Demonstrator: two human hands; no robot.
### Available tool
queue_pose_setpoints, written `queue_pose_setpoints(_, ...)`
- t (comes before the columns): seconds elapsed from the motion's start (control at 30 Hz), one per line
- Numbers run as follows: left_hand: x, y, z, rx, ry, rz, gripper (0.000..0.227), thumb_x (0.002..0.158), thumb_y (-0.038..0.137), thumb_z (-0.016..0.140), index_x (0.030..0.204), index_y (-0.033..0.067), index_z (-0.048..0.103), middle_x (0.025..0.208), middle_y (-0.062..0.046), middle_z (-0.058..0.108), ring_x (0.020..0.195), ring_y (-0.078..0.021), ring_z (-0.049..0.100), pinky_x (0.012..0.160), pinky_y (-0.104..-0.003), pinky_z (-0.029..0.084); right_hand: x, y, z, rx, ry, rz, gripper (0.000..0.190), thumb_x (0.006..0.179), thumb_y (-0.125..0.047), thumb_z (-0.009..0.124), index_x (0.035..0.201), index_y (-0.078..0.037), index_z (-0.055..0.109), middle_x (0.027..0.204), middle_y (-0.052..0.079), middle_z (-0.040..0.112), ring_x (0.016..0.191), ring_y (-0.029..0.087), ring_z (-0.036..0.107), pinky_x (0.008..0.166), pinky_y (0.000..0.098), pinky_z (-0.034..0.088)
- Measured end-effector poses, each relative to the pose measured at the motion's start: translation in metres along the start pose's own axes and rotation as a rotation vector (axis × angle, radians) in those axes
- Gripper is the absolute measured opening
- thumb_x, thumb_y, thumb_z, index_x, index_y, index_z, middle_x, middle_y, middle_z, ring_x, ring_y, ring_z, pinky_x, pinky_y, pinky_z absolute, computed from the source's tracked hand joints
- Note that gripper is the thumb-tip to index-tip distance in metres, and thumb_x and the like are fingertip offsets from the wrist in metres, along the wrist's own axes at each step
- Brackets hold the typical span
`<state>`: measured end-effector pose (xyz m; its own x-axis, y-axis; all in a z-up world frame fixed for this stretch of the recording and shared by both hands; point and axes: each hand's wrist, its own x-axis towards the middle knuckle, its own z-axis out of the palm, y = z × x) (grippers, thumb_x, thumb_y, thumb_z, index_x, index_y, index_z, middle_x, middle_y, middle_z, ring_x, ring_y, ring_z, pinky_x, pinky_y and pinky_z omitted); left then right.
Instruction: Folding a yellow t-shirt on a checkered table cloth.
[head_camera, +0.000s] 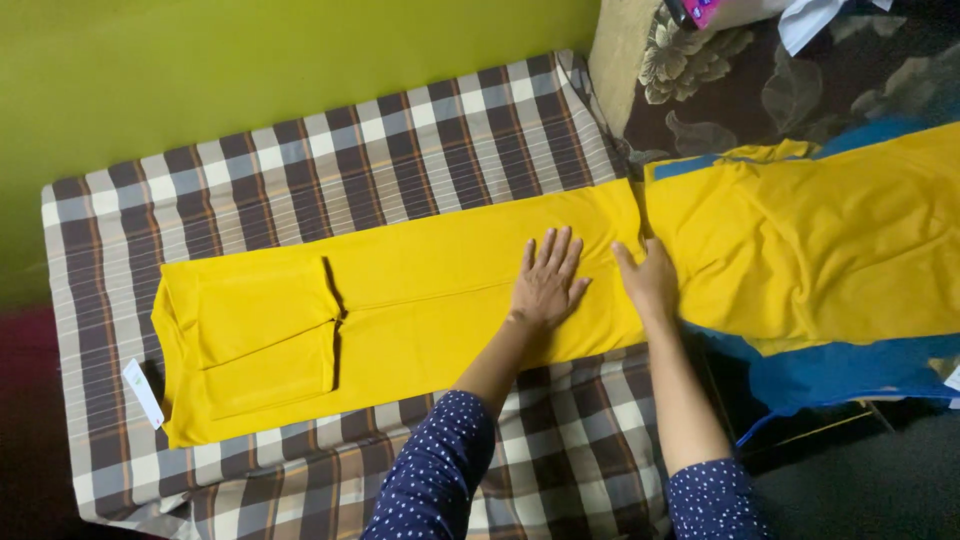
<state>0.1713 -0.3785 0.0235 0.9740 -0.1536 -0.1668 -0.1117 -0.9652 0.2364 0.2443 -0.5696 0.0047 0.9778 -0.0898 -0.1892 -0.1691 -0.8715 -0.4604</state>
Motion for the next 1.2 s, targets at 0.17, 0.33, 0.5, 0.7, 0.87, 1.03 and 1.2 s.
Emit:
queue_pose_setpoints(0.17,-0.009,0.014,0.006,-0.015,-0.01,0.007,0.068,0.108,0.051,0.019,0.166,0.0168,0.014,0.174,-0.008,0.007,0.16,-0.0266,0.005,0.13,-0.048,0.002,-0.014,-0.01,-0.021,0.072,-0.073,-0.061,0.07,0.102,-0.062,0.053,0.137,-0.001,0.058,0.137,0.03,0.061,0.131,0.044,0.056,0.108,0.057,0.044)
queue_pose_setpoints(0.33,-0.02,-0.001,0.002,-0.205,-0.003,0.061,0.066,0.109,0.051,0.013,0.166,0.0185,0.016,0.174,-0.004,0.011,0.16,-0.0225,0.008,0.131,-0.042,0.004,-0.058,-0.075,-0.061,0.132,-0.144,-0.163,0.072,0.106,-0.053,0.048,0.147,0.005,0.054,0.145,0.031,0.055,0.137,0.044,0.05,0.115,0.0547,0.037)
queue_pose_setpoints(0.5,-0.016,-0.044,0.025,-2.259,0.378,-0.418,0.092,0.103,0.075,0.028,0.165,0.0092,0.014,0.17,-0.021,0.009,0.156,-0.0442,0.006,0.121,-0.071,0.005,-0.099,-0.11,-0.034,0.136,-0.371,-0.368,0.068,0.098,-0.045,0.061,0.16,-0.025,0.042,0.129,0.025,0.067,0.125,0.045,0.061,0.1,0.0568,0.052)
queue_pose_setpoints(0.7,-0.006,-0.059,-0.003,-1.452,0.243,-0.605,0.094,0.082,0.077,0.07,0.148,0.0123,0.053,0.146,-0.021,0.057,0.139,-0.039,0.049,0.116,-0.056,0.038,-0.157,-0.073,-0.007,-0.148,-0.262,-0.45,0.089,0.081,-0.047,0.079,0.157,-0.018,0.042,0.128,0.019,0.064,0.12,0.043,0.062,0.09,0.0575,0.057)
queue_pose_setpoints(0.87,0.022,-0.067,0.051,-1.013,0.235,-0.561,0.067,0.09,0.05,0.07,0.142,0.0137,0.046,0.125,-0.029,0.067,0.119,-0.048,0.063,0.1,-0.061,0.051,-0.171,-0.03,0.03,-0.046,-0.022,-0.646,0.081,0.07,-0.047,0.085,0.141,-0.018,0.06,0.108,0.015,0.063,0.103,0.041,0.065,0.082,0.0513,0.055)
queue_pose_setpoints(1.03,0.018,-0.067,0.035,-0.912,0.216,-0.501,0.058,0.099,0.037,0.061,0.149,0.0191,0.036,0.124,-0.03,0.068,0.117,-0.0486,0.065,0.098,-0.062,0.052,-0.155,-0.01,0.058,0.077,-0.025,-0.634,0.033,0.079,-0.023,0.078,0.112,-0.025,0.077,0.082,0.0,0.07,0.079,0.024,0.071,0.066,0.0345,0.059)
queue_pose_setpoints(1.2,0.016,-0.076,0.033,-0.78,0.189,-0.534,0.056,0.099,0.04,0.058,0.148,0.0261,0.034,0.118,-0.022,0.072,0.112,-0.0412,0.07,0.092,-0.057,0.056,-0.165,-0.039,0.032,0.273,-0.218,-0.534,0.025,0.084,-0.034,0.079,0.107,-0.025,0.082,0.08,0.005,0.077,0.075,0.024,0.075,0.064,0.0362,0.059)
